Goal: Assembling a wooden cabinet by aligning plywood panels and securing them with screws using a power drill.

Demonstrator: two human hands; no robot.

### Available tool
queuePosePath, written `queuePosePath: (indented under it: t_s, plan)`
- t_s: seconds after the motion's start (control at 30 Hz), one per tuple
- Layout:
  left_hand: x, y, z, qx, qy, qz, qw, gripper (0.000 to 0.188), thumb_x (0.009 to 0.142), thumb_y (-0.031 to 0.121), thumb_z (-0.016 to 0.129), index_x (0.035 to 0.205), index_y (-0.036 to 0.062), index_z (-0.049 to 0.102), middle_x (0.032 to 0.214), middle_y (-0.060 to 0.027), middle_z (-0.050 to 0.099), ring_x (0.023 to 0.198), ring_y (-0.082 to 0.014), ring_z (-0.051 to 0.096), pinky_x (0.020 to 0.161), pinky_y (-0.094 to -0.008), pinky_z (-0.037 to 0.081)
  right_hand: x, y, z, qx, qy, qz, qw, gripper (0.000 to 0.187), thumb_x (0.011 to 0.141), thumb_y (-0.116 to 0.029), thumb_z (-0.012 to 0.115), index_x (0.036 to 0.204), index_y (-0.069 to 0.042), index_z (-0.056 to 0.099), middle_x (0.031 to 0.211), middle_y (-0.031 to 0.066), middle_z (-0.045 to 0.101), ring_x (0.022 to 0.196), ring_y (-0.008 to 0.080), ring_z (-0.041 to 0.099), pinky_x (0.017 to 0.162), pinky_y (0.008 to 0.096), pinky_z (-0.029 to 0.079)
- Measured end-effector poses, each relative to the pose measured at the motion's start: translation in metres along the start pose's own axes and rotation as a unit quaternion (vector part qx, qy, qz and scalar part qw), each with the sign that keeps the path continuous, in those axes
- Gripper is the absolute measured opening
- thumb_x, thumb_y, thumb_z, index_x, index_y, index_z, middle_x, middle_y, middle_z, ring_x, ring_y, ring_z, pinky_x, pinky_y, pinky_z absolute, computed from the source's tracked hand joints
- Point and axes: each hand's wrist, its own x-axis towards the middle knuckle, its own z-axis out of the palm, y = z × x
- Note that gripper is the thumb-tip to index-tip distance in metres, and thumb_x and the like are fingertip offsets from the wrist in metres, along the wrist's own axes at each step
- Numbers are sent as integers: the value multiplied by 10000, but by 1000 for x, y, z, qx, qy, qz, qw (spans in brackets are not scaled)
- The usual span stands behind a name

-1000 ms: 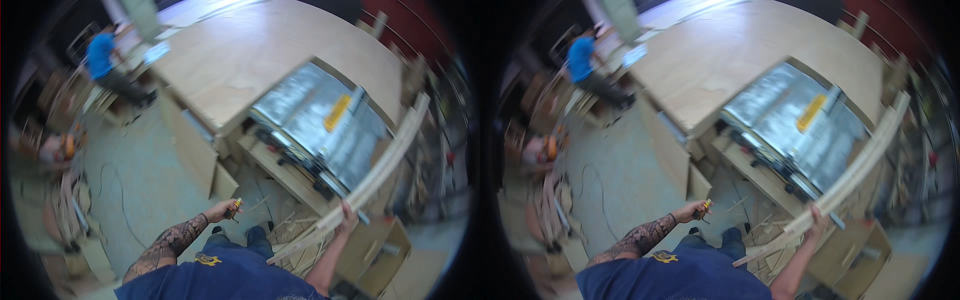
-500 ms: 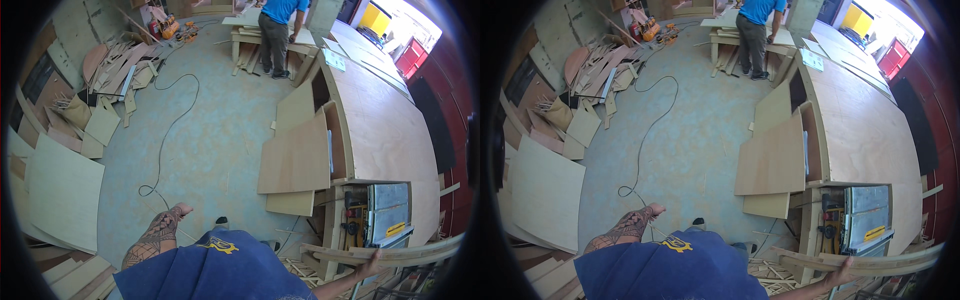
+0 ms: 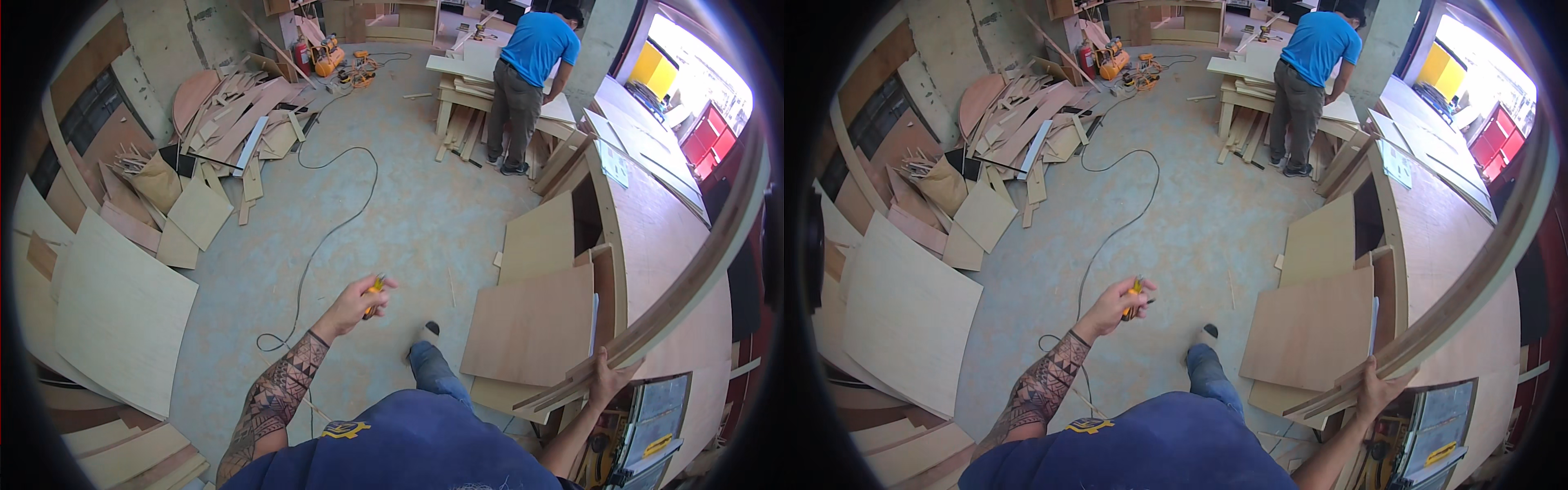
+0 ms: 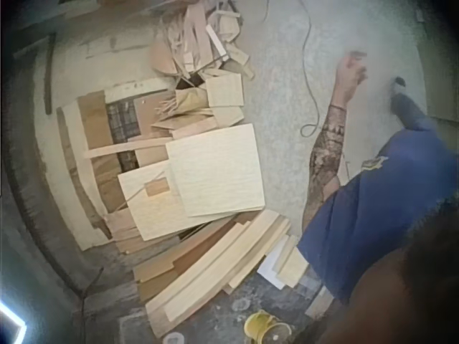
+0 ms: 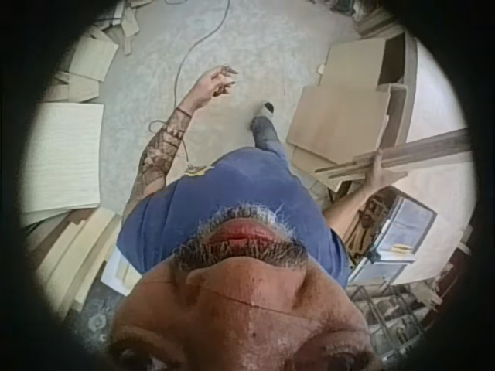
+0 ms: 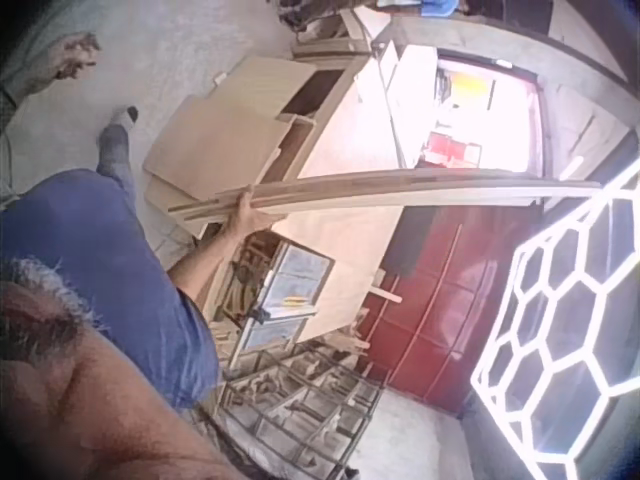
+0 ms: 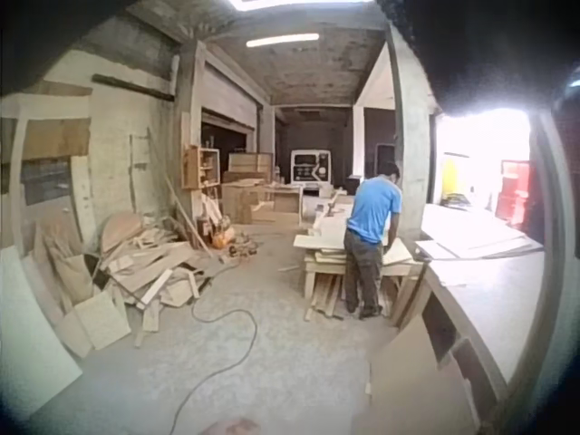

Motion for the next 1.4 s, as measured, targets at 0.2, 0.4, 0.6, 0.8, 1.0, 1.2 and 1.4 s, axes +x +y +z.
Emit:
queuePosePath:
  t_s: [0.2, 0.4, 0.6, 0.8, 1.0, 1.2, 1.4]
  plan:
    - [77, 259, 52, 48, -224, 195, 954, 945, 683, 759, 853, 1203, 0, 634, 1026, -43, 616, 891, -121, 612, 819, -308, 545, 53, -16, 205, 53, -161, -33, 985, 909, 688, -20, 814, 1502, -4, 409, 1347, 164, 514, 1275, 313, 522, 1116, 414, 418]
    - [192, 387, 61, 22, -365, 197, 910, 991, 627, 775, 872, 1190, -5, 633, 1060, -54, 639, 892, -149, 630, 806, -330, 526, 83, 17, 376, -28, -308, -80, 947, 949, 704, -136, 869, 1521, -42, 397, 1427, 188, 536, 1314, 327, 564, 1078, 442, 485]
    - [300, 417, -3, 67, -335, 288, 894, 888, 691, 722, 861, 1155, -2, 641, 1000, -89, 662, 871, -191, 660, 794, -341, 540, 112, 13, 490, -54, -440, -63, 894, 971, 682, -157, 877, 1518, -38, 396, 1406, 204, 561, 1300, 349, 579, 1075, 451, 491]
    - [405, 460, -125, 176, -328, 368, 852, 788, 756, 668, 851, 1121, 0, 650, 939, -124, 685, 850, -232, 689, 782, -352, 553, 94, -39, 667, -55, -517, -33, 854, 994, 661, -178, 885, 1514, -34, 395, 1386, 220, 585, 1285, 372, 594, 1072, 460, 497]
    - [572, 453, -279, 337, -252, 258, 869, 606, 904, 562, 772, 1201, 48, 652, 1005, -156, 722, 891, -290, 717, 757, -376, 567, 143, -104, 835, -77, -521, 37, 849, 1017, 640, -199, 894, 1510, -31, 394, 1365, 236, 610, 1271, 394, 609, 1068, 469, 504]
    - [748, 337, -429, 317, -117, -75, 938, 543, 987, 555, 676, 1229, 70, 645, 917, -101, 679, 714, -178, 659, 683, -349, 548, 193, -141, 964, -85, -557, 93, 821, 1013, 635, -177, 873, 1513, -41, 387, 1313, 265, 648, 1222, 436, 641, 1053, 473, 525]
    - [911, 312, -544, 429, -83, -170, 883, 596, 971, 579, 668, 1164, 16, 640, 898, -91, 670, 715, -175, 660, 671, -349, 560, 268, -133, 1119, -147, -561, 85, 810, 1020, 620, -203, 875, 1512, -63, 401, 1302, 264, 659, 1194, 435, 656, 1021, 477, 543]
